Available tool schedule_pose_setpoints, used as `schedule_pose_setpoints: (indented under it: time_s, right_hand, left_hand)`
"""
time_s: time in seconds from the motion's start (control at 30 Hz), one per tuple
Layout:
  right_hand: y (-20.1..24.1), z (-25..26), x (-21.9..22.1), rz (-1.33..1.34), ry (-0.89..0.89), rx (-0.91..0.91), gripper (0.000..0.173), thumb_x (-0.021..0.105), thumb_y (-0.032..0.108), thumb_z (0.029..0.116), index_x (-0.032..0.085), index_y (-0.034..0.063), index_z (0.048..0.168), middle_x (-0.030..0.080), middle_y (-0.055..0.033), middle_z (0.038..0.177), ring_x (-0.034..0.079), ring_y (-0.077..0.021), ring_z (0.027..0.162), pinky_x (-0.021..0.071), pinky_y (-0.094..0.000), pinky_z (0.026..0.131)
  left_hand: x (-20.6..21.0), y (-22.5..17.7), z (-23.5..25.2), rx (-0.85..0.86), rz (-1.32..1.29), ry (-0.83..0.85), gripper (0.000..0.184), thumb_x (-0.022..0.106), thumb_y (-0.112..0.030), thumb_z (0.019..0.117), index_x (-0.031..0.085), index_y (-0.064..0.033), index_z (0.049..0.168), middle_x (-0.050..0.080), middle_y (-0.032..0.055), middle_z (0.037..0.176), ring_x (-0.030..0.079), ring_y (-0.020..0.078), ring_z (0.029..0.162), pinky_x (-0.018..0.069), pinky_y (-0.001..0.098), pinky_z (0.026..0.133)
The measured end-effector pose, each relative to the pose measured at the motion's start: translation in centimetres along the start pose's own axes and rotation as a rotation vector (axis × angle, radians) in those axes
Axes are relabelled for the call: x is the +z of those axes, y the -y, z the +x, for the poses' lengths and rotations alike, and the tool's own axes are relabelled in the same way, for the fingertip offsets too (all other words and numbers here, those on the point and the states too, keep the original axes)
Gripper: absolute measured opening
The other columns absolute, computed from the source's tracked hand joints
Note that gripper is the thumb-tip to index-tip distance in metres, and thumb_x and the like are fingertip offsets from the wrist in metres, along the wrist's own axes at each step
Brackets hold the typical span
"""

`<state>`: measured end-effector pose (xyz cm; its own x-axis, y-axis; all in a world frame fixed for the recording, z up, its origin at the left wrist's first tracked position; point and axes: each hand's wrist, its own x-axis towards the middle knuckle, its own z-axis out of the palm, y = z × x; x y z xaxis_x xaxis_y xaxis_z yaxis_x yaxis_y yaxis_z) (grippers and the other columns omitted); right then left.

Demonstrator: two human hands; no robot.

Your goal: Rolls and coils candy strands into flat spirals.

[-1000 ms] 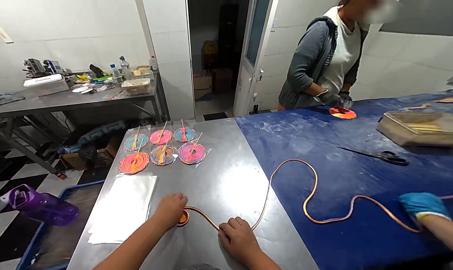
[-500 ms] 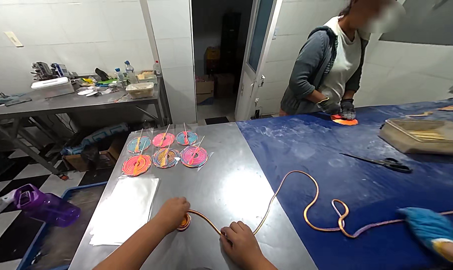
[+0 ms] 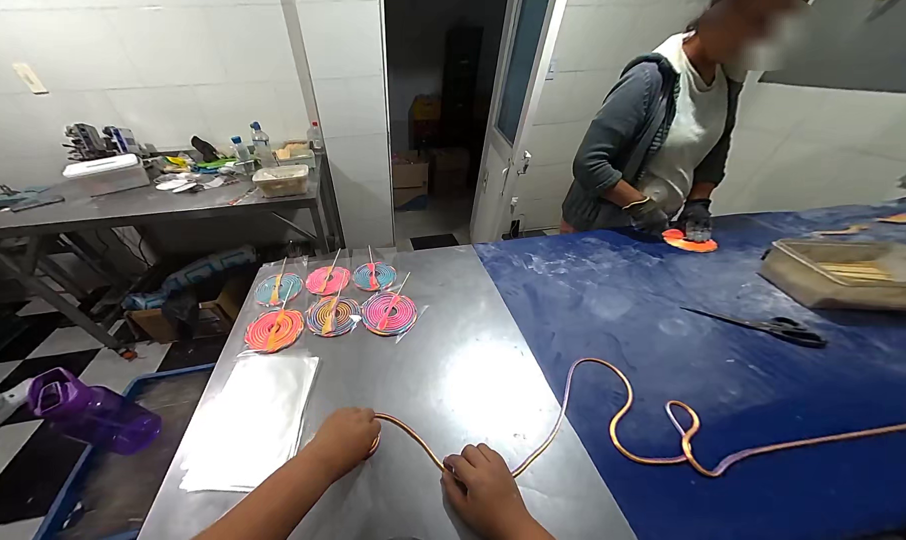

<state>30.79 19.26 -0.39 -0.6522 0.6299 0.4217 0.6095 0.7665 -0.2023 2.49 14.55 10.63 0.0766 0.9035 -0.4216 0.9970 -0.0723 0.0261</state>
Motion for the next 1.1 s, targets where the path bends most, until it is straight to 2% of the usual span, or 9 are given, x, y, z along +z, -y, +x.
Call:
schedule_pose_setpoints:
  time_s: [0.13, 0.23, 0.3, 0.43, 0.67, 0.73, 0.87, 1.0, 1.1]
  right_hand:
    - [0.0, -0.1, 0.1, -0.004, -0.006, 0.001, 0.026, 0.056, 0.045, 0.0947, 0.075, 0.0266, 0.096, 0.065, 0.0036, 0.08, 0.065, -0.0162, 0.079, 0.0546, -0.0347, 0.071]
    - [0.0, -0.1, 0.1, -0.005, -0.008, 0.004, 0.027, 0.056, 0.045, 0.0947, 0.075, 0.0265, 0.095, 0.065, 0.0038, 0.079, 0.064, -0.016, 0.079, 0.0545, -0.0347, 0.07]
    - [0.0, -0.1, 0.2, -0.003, -0.007, 0.01, 0.028, 0.055, 0.046, 0.0948, 0.075, 0.0265, 0.095, 0.065, 0.0039, 0.079, 0.064, -0.0157, 0.079, 0.0542, -0.0345, 0.07]
    - [0.0, -0.1, 0.1, -0.007, 0.005, 0.013, 0.028, 0.056, 0.046, 0.094, 0.075, 0.0261, 0.096, 0.065, 0.0036, 0.08, 0.065, -0.0164, 0.08, 0.0545, -0.0351, 0.07]
    - [-0.1, -0.2, 0.2, -0.014, 0.013, 0.018, 0.028, 0.055, 0.047, 0.0953, 0.075, 0.0265, 0.097, 0.065, 0.0038, 0.082, 0.064, -0.0164, 0.081, 0.0545, -0.0356, 0.072]
    - [-0.1, -0.2, 0.1, -0.017, 0.009, 0.018, 0.028, 0.055, 0.047, 0.0956, 0.074, 0.0267, 0.096, 0.065, 0.0037, 0.081, 0.064, -0.0165, 0.081, 0.0541, -0.0355, 0.071]
    - [0.0, 0.0, -0.1, -0.017, 0.009, 0.011, 0.029, 0.055, 0.047, 0.0945, 0.075, 0.0262, 0.096, 0.066, 0.003, 0.082, 0.065, -0.0173, 0.08, 0.0547, -0.0365, 0.071]
    - [-0.1, 0.0, 0.0, -0.023, 0.016, 0.014, 0.03, 0.053, 0.047, 0.0956, 0.076, 0.0268, 0.098, 0.066, 0.0035, 0.081, 0.065, -0.0165, 0.08, 0.0542, -0.0357, 0.071]
    - [-0.1, -0.1, 0.0, -0.027, -0.006, 0.008, 0.03, 0.053, 0.046, 0.096, 0.076, 0.0267, 0.097, 0.066, 0.0038, 0.081, 0.064, -0.0164, 0.08, 0.054, -0.0353, 0.07]
  left_hand:
    - [-0.3, -1.8, -0.5, -0.357, -0.04, 0.198, 0.033, 0.049, -0.009, 0.1003, 0.058, -0.0015, 0.131, 0.064, 0.0218, 0.131, 0.065, 0.0429, 0.118, 0.0551, 0.0624, 0.09]
    - [-1.1, -1.1, -0.6, -0.509, -0.06, 0.308, 0.035, 0.06, -0.029, 0.0939, 0.068, -0.0021, 0.116, 0.069, 0.0217, 0.122, 0.067, 0.0425, 0.114, 0.0542, 0.0675, 0.084]
    - [-1.3, -0.4, -1.1, -0.451, -0.05, 0.205, 0.04, 0.054, -0.037, 0.0985, 0.068, -0.0039, 0.116, 0.07, 0.0201, 0.123, 0.067, 0.0401, 0.115, 0.0547, 0.0642, 0.087]
    - [1.1, 0.8, -1.1, 0.03, -0.019, -0.065, 0.029, 0.05, 0.002, 0.0997, 0.065, 0.0005, 0.125, 0.065, 0.0209, 0.129, 0.063, 0.04, 0.121, 0.0528, 0.0562, 0.1]
    - [-0.6, -1.4, -1.3, -0.473, -0.036, 0.239, 0.031, 0.058, -0.02, 0.0962, 0.067, -0.0017, 0.119, 0.069, 0.0218, 0.123, 0.067, 0.043, 0.114, 0.0553, 0.0659, 0.085]
    - [-0.8, -0.8, -1.6, -0.378, -0.026, 0.142, 0.032, 0.056, -0.026, 0.1, 0.067, -0.0028, 0.12, 0.069, 0.0204, 0.124, 0.067, 0.0418, 0.114, 0.055, 0.0635, 0.088]
    - [0.9, 0.0, -1.4, -0.022, 0.0, 0.018, 0.028, 0.048, 0.001, 0.1008, 0.065, 0.0009, 0.123, 0.065, 0.0212, 0.128, 0.063, 0.0412, 0.12, 0.0516, 0.058, 0.099]
    - [-0.1, -1.7, -1.4, -0.321, -0.029, 0.187, 0.033, 0.051, -0.002, 0.0982, 0.062, 0.0005, 0.129, 0.063, 0.022, 0.132, 0.062, 0.0419, 0.122, 0.0545, 0.06, 0.094]
    - [-0.9, -1.5, -1.7, -0.417, -0.035, 0.223, 0.029, 0.056, -0.016, 0.0968, 0.068, -0.0002, 0.118, 0.069, 0.0223, 0.124, 0.067, 0.0428, 0.115, 0.0551, 0.065, 0.087]
